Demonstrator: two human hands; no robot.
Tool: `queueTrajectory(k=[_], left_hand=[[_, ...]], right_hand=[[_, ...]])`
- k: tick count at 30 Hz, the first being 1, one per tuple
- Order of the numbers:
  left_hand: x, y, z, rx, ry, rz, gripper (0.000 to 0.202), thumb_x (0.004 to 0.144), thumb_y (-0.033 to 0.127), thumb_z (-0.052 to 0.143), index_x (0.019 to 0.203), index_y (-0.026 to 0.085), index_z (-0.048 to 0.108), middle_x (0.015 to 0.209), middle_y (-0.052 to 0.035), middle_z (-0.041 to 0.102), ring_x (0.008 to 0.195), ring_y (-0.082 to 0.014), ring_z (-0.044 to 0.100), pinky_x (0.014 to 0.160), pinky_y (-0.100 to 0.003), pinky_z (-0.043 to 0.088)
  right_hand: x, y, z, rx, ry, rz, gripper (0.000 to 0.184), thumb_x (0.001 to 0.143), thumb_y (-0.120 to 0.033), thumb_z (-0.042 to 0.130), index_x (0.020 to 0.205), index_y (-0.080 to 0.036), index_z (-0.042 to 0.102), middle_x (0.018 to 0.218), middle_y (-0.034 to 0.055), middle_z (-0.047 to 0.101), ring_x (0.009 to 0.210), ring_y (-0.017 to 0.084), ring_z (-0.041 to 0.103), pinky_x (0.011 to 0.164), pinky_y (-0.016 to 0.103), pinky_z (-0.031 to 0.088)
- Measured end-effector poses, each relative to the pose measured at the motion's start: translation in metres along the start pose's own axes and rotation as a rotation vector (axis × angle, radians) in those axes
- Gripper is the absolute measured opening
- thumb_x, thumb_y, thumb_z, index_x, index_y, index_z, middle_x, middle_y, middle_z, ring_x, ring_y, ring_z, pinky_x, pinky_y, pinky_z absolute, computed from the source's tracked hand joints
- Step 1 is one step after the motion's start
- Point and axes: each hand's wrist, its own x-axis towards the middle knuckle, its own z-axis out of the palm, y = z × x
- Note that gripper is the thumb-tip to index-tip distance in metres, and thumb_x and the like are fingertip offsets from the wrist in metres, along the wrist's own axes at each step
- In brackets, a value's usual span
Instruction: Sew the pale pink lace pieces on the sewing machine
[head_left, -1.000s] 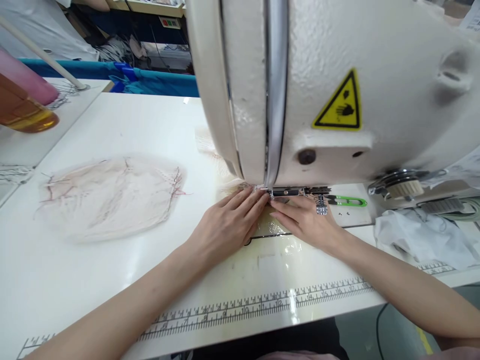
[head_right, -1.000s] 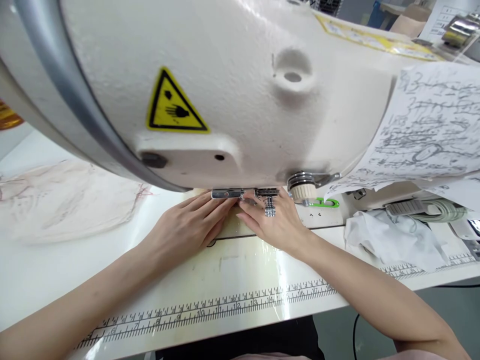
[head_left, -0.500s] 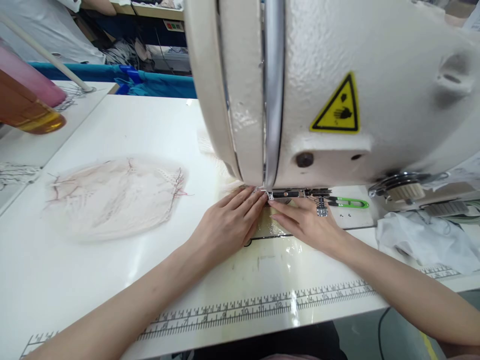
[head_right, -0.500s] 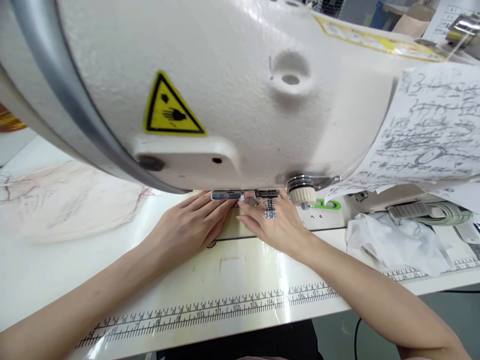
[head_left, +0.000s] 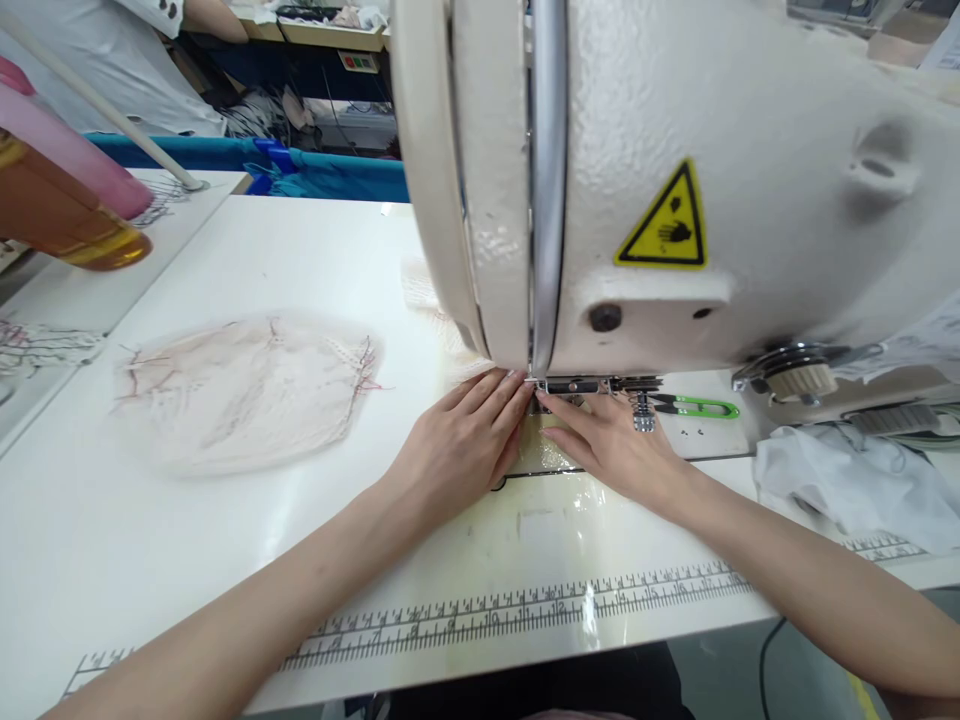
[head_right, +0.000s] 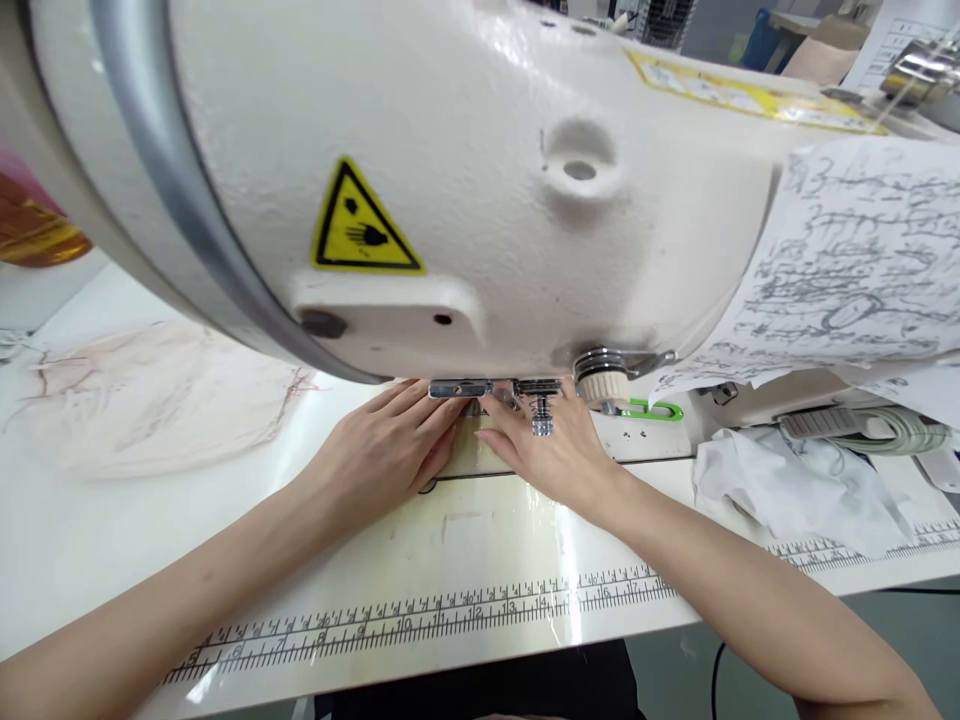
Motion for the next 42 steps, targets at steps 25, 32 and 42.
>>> queueTrajectory(k=[25, 32, 42], left_hand=[[-0.001, 0.008, -0.024, 0.061, -0.142, -0.168, 0.028, 0.097, 0.026, 0.043, 0.114, 0.017, 0.064, 0.113, -0.0066, 0.069, 0.103, -0.0196, 0.063, 0.077, -0.03, 0.051], [-0.044, -0.047, -0.071, 0.176, -0.217, -0.713, 0.017, 0.088, 0.026, 0.053, 0.088, 0.016, 0.067, 0.086, -0.0076, 0.069, 0.07, -0.0216, 0.062, 0.048, -0.028, 0.034], [-0.073, -0.059, -0.071, -0.074, -0.117, -0.962, 0.023, 0.082, 0.029, 0.047, 0.076, 0.023, 0.069, 0.088, 0.0022, 0.072, 0.076, -0.0161, 0.064, 0.067, -0.028, 0.045]], right_hand=[[-0.01, 0.019, 0.016, -0.008, 0.128, 0.047, 0.028, 0.098, -0.039, 0.043, 0.104, -0.023, 0.065, 0.076, 0.0016, 0.072, 0.07, 0.021, 0.064, 0.081, 0.037, 0.039], [-0.012, 0.022, 0.017, -0.04, 0.23, -0.046, 0.022, 0.095, -0.033, 0.051, 0.104, -0.02, 0.066, 0.071, -0.0009, 0.07, 0.05, 0.016, 0.054, 0.072, 0.035, 0.04], [-0.009, 0.021, 0.012, 0.055, 0.087, 0.033, 0.027, 0.098, -0.033, 0.041, 0.103, -0.025, 0.067, 0.077, 0.0034, 0.068, 0.069, 0.018, 0.058, 0.07, 0.034, 0.036]])
